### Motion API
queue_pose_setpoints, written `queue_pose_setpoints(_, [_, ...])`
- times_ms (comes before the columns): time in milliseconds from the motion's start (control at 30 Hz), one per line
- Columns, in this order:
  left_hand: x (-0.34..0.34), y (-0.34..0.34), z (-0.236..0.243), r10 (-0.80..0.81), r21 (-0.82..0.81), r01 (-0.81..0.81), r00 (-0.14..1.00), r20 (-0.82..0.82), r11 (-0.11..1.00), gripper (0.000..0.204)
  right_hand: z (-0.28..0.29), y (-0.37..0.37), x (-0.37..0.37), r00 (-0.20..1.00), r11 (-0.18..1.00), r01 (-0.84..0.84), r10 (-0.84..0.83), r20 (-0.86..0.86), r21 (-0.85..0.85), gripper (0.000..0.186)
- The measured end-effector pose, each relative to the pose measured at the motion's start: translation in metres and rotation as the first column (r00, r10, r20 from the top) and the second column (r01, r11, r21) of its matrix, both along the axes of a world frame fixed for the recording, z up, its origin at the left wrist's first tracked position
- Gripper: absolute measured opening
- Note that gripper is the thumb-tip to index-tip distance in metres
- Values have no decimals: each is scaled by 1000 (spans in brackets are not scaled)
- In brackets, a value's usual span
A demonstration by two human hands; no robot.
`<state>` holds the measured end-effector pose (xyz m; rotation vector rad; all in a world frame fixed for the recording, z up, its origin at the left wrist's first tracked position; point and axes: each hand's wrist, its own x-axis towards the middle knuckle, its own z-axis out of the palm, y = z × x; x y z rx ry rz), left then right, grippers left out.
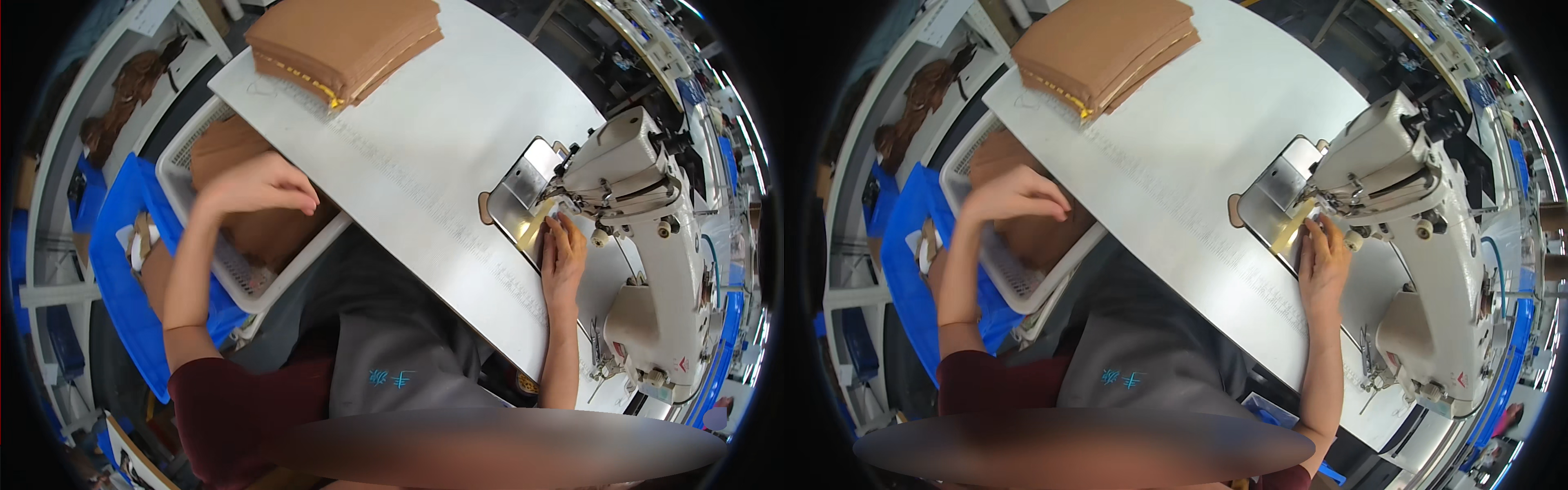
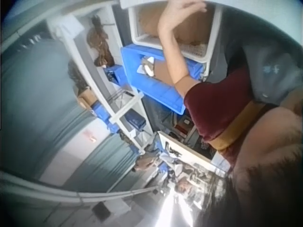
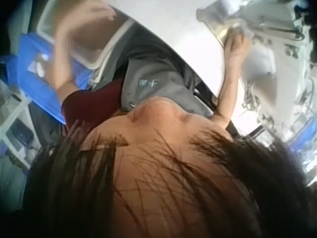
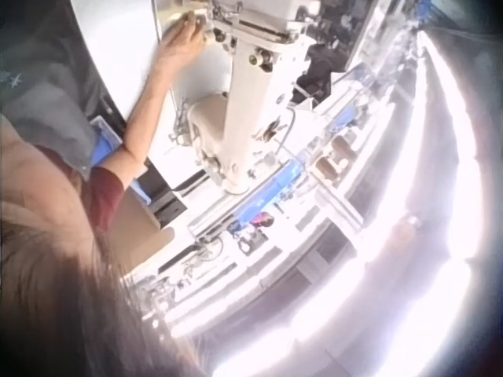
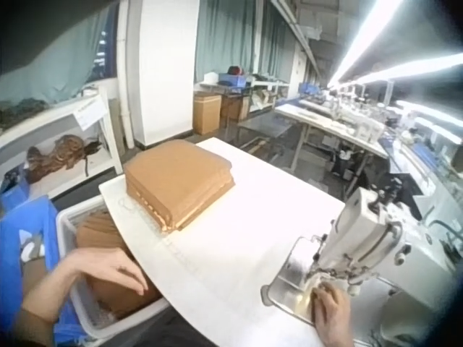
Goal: Sewing brown leather pieces using an industrial sewing machine.
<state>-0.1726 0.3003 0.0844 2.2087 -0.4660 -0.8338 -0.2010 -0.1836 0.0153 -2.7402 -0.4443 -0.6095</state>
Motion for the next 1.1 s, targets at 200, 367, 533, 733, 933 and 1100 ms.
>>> queue_pose_setpoints(200, [136,-14,60,-41,63,-64,298,954,996,21,8,3,0,1000,1000,-5,5,0,30,23])
queue_pose_setpoints(367, [205,3,64,-355,513,-76,635,686,855,21,5,-2,-2,998,997,53,-54,12,58,22])
queue_pose_setpoints(533, [216,60,31,401,-290,-306,839,367,907,21,7,1,-2,998,989,44,-38,-41,139,21])
queue_pose_setpoints(733, [156,-38,51,318,-396,-211,920,228,894,10,5,-4,-5,996,989,76,-70,-51,129,21])
queue_pose_setpoints(933, [2,-169,-54,-419,107,448,689,591,888,49,12,7,-20,966,968,-236,223,132,84,27])
queue_pose_setpoints(1100, [-21,-185,-60,-364,100,392,691,624,915,71,16,36,-67,903,895,-429,423,75,122,39])
